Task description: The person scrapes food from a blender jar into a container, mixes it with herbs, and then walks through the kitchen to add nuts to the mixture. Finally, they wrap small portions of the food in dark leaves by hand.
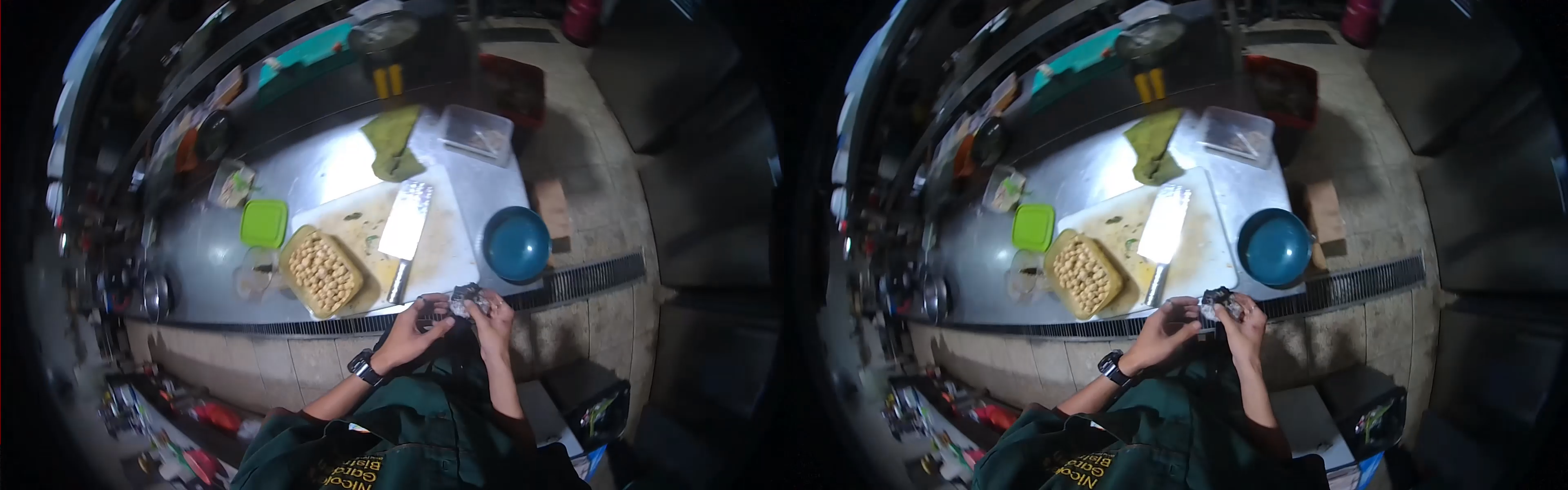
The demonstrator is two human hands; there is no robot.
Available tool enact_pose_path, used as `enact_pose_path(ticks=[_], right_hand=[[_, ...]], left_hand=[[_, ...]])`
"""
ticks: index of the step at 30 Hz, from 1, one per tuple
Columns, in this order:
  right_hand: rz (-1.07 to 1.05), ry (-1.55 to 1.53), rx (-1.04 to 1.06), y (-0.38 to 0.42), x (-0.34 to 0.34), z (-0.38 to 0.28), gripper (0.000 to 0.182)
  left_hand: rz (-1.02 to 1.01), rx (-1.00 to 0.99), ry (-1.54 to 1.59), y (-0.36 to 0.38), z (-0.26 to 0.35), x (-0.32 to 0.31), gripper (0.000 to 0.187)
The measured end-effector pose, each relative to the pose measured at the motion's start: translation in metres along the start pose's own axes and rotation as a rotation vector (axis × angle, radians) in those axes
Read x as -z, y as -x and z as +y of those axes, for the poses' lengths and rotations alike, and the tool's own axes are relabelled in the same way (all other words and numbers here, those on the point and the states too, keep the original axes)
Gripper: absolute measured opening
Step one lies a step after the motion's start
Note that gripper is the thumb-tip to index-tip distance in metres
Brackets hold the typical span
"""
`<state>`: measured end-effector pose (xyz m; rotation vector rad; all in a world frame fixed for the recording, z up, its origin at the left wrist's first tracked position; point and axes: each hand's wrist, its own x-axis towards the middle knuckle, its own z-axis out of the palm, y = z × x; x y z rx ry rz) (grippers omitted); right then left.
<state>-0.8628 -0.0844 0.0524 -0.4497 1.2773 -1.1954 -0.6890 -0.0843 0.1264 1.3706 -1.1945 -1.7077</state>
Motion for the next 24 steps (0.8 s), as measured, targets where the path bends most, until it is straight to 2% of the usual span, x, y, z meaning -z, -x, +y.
enact_pose_path(ticks=[2,3,4,6,10,11,12,14,17,18,19,20,22,23,24], right_hand=[[-0.025,0.306,0.063,-0.025,-0.019,0.020,0.036],[-0.047,0.300,0.205,-0.042,-0.026,0.038,0.034],[-0.050,0.317,0.212,-0.049,-0.041,0.031,0.032],[0.051,0.877,0.281,-0.050,-0.062,0.000,0.035],[0.043,1.018,0.330,-0.076,-0.058,0.011,0.042],[0.071,1.038,0.453,-0.080,-0.052,0.020,0.042],[0.100,1.051,0.580,-0.081,-0.049,0.025,0.041],[0.096,0.938,0.514,-0.063,-0.061,0.018,0.045],[0.175,0.978,0.595,-0.037,-0.063,0.022,0.044],[0.239,1.175,0.809,-0.026,-0.064,0.021,0.041],[0.310,1.364,1.031,-0.018,-0.073,0.016,0.039],[0.312,1.374,1.048,-0.012,-0.086,0.015,0.039],[0.170,1.100,0.575,0.013,-0.119,0.019,0.036],[0.085,1.017,0.500,0.024,-0.148,0.018,0.037],[0.102,1.031,0.504,0.030,-0.154,0.019,0.037]], left_hand=[[0.146,0.096,-0.062,0.022,-0.009,0.019,0.044],[0.193,0.030,-0.186,0.031,-0.019,0.030,0.044],[0.229,0.031,-0.175,0.039,-0.020,0.037,0.044],[0.326,0.070,-0.013,0.054,-0.021,0.049,0.041],[0.545,-0.056,0.076,0.076,-0.027,0.078,0.037],[0.607,-0.142,0.107,0.079,-0.039,0.090,0.034],[0.614,-0.156,0.117,0.083,-0.047,0.103,0.034],[0.795,-0.115,0.201,0.091,-0.058,0.134,0.031],[0.833,-0.095,0.208,0.102,-0.083,0.178,0.037],[0.825,-0.064,0.162,0.104,-0.087,0.193,0.041],[0.748,0.037,0.237,0.105,-0.086,0.206,0.056],[0.746,0.027,0.253,0.103,-0.084,0.217,0.056],[0.543,0.071,0.290,0.096,-0.081,0.228,0.066],[0.474,0.031,0.275,0.088,-0.084,0.233,0.071],[0.372,0.152,0.369,0.082,-0.086,0.239,0.072]])
